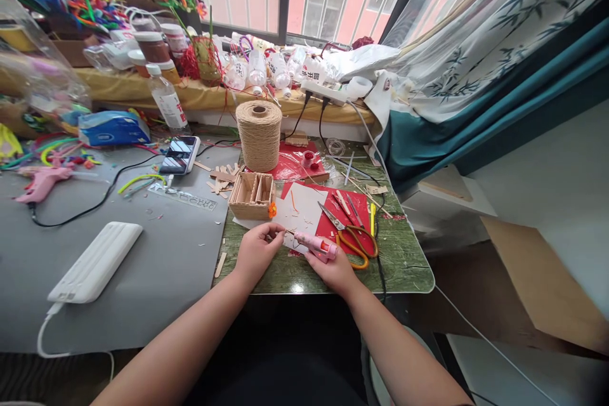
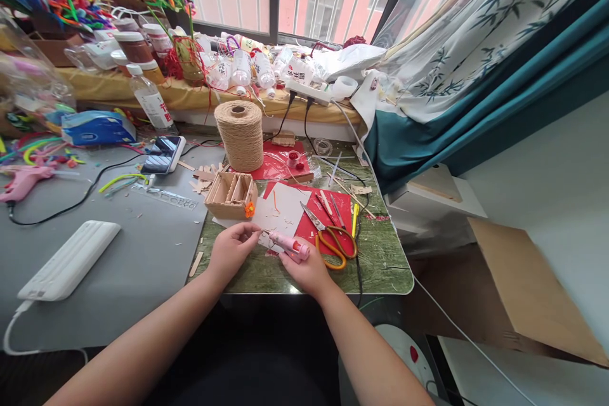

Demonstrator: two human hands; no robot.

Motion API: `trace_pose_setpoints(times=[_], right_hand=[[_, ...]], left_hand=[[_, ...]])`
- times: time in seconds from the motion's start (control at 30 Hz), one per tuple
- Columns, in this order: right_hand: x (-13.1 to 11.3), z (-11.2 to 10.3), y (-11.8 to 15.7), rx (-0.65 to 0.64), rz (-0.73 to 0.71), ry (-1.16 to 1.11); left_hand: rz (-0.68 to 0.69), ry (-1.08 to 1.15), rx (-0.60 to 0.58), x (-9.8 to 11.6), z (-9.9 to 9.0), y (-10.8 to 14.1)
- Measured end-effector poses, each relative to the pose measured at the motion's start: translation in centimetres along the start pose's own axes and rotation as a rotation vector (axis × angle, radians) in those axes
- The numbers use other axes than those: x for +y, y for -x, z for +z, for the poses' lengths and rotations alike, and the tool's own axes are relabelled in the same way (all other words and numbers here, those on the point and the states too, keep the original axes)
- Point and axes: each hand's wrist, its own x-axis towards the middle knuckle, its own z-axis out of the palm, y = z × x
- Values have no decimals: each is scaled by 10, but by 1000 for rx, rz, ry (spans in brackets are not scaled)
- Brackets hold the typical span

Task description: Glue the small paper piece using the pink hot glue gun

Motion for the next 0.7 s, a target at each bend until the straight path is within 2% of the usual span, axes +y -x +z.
trace_pose_setpoints(times=[0.23,0.7], right_hand=[[3,-3,2,-48,1,-7],[0,-1,3,-4,5,1]], left_hand=[[0,-23,13,0,0,0],[17,-15,-1,-1,1,0]])
